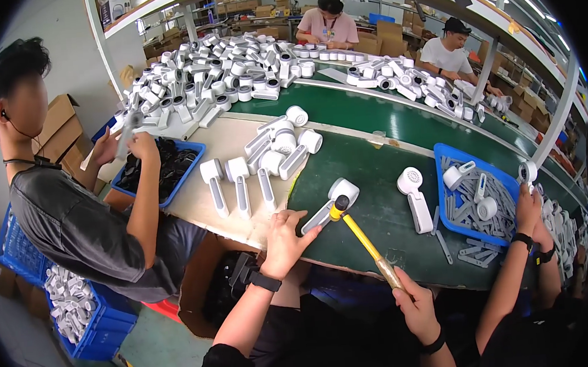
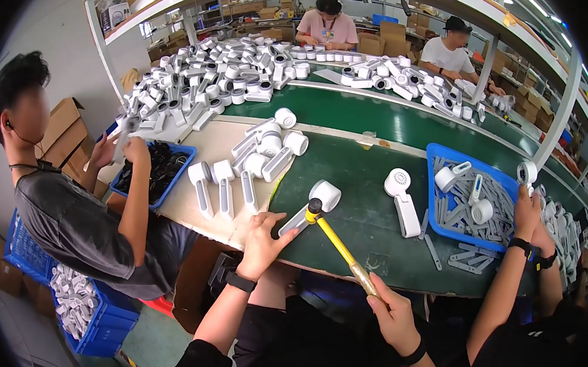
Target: The person assembles handheld fans by fitting a handle to a fan body and striking the joint with a mallet. They then use a thin metal tool to press into a slot on the handle before setting the fan aside.
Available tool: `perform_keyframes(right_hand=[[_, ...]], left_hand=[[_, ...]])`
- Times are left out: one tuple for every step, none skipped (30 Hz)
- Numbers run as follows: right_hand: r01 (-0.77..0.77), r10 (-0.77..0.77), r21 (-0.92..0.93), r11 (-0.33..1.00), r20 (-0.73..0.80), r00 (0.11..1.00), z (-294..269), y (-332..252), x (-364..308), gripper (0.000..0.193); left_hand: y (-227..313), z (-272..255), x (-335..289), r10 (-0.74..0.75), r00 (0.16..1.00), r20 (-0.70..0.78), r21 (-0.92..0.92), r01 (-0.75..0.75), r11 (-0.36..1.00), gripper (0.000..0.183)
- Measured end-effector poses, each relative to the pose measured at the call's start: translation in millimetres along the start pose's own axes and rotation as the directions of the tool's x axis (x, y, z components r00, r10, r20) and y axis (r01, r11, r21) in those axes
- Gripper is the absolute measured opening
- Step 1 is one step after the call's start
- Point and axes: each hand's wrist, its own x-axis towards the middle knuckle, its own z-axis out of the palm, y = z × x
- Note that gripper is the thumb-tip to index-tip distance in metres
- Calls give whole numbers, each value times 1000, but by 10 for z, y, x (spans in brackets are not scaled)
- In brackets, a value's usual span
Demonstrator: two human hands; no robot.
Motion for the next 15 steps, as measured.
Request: perform_keyframes(right_hand=[[-2, 2, 0, 1000, -1, 1000, -6, -28, 43, 49], [57, -57, -69, 996, -8, 998, -16, -75, 91, 49], [116, -118, -136, 984, -8, 993, -22, -116, 134, 49], [115, -116, -135, 984, -5, 993, -22, -151, 158, 49], [141, -149, -181, 973, -31, 988, -16, -184, 177, 48], [174, -191, -230, 958, -56, 980, -11, -223, 178, 48], [180, -197, -231, 956, -55, 979, 6, -228, 180, 48], [202, -222, -219, 955, -70, 973, 28, -219, 185, 48], [217, -239, -208, 954, -87, 967, 33, -198, 203, 47], [217, -238, -209, 954, -85, 967, 9, -207, 225, 47], [233, -255, -247, 941, -60, 965, -29, -232, 251, 47], [246, -268, -284, 927, -38, 963, -44, -236, 261, 46], [243, -265, -284, 928, -39, 963, -32, -208, 262, 46], [286, -315, -274, 918, -70, 946, -8, -160, 262, 45], [328, -365, -267, 906, -101, 925, 11, -116, 259, 44]], left_hand=[[10, 27, 36, -67, 996, 64, -131, 75, 989, 34], [25, 61, 65, -125, 983, 136, -254, 156, 954, 33], [61, 82, 90, -128, 982, 136, -252, 159, 955, 33], [114, 104, 115, -138, 982, 128, -186, 161, 969, 32], [152, 139, 130, -149, 982, 120, -119, 163, 979, 31], [185, 162, 142, -148, 982, 114, -118, 162, 980, 31], [205, 193, 153, -169, 981, 100, -120, 180, 976, 29], [207, 204, 160, -189, 978, 87, -121, 198, 973, 27], [181, 233, 165, -190, 978, 88, -121, 200, 972, 27], [149, 254, 170, -190, 976, 108, -166, 206, 964, 26], [120, 266, 175, -188, 974, 127, -210, 212, 954, 25], [105, 280, 177, -183, 971, 151, -255, 218, 942, 24], [103, 286, 178, -182, 971, 154, -256, 218, 942, 24], [110, 283, 180, -186, 969, 165, -286, 228, 931, 23], [122, 279, 186, -188, 966, 176, -317, 237, 918, 23]])
